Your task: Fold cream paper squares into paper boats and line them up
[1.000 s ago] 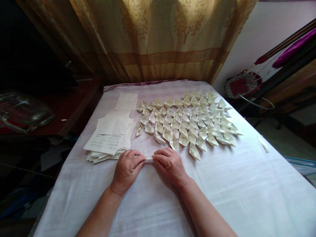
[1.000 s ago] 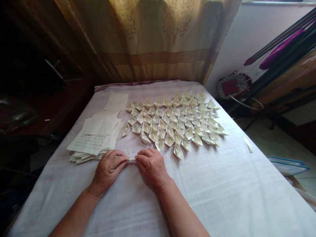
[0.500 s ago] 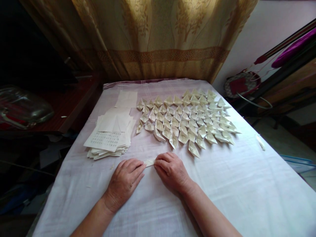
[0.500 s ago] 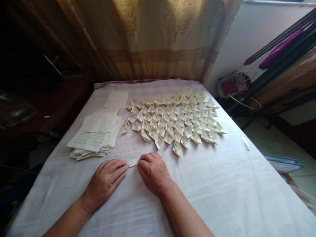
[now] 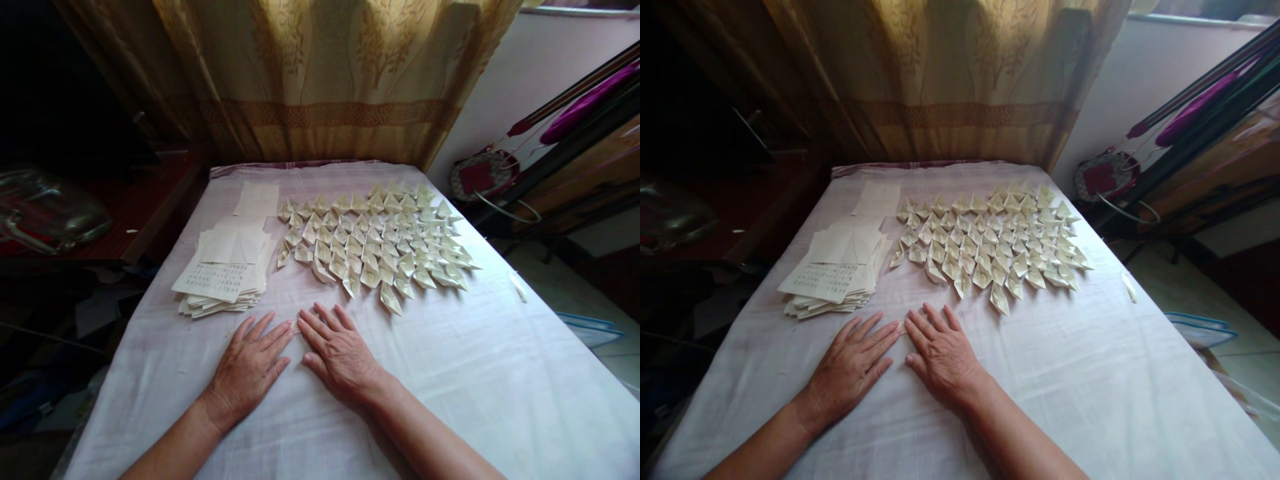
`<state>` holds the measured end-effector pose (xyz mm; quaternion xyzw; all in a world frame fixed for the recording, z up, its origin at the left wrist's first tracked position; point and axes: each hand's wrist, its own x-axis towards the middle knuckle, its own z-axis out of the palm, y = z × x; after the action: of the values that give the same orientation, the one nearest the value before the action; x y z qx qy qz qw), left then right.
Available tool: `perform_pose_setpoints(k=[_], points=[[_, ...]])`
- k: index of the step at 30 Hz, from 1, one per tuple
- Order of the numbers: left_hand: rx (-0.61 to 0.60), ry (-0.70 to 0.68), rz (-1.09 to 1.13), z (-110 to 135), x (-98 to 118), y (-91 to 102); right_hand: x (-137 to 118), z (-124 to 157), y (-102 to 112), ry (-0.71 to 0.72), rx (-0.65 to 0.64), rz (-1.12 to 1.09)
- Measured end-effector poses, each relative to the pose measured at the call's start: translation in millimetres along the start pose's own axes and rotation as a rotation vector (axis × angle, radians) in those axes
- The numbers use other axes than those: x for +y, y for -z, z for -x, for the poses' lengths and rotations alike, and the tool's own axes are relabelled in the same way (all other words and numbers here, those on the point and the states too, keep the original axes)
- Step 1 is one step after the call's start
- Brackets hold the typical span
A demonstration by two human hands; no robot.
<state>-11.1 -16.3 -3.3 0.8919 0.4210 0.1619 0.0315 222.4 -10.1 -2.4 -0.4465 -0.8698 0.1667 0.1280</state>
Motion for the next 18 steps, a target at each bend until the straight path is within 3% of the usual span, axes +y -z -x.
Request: perform_pose_setpoints(k=[11,18], points=[[-0.015,-0.019,-0.025,8.9,-11.0,5.5,7.9,15.2,1.8,-0.141,0.064,0.073],[0.109,0.065,0.023,-19.3,-2.8,5.9,7.8,18.0,5.4,-0.174,0.090,0.067]])
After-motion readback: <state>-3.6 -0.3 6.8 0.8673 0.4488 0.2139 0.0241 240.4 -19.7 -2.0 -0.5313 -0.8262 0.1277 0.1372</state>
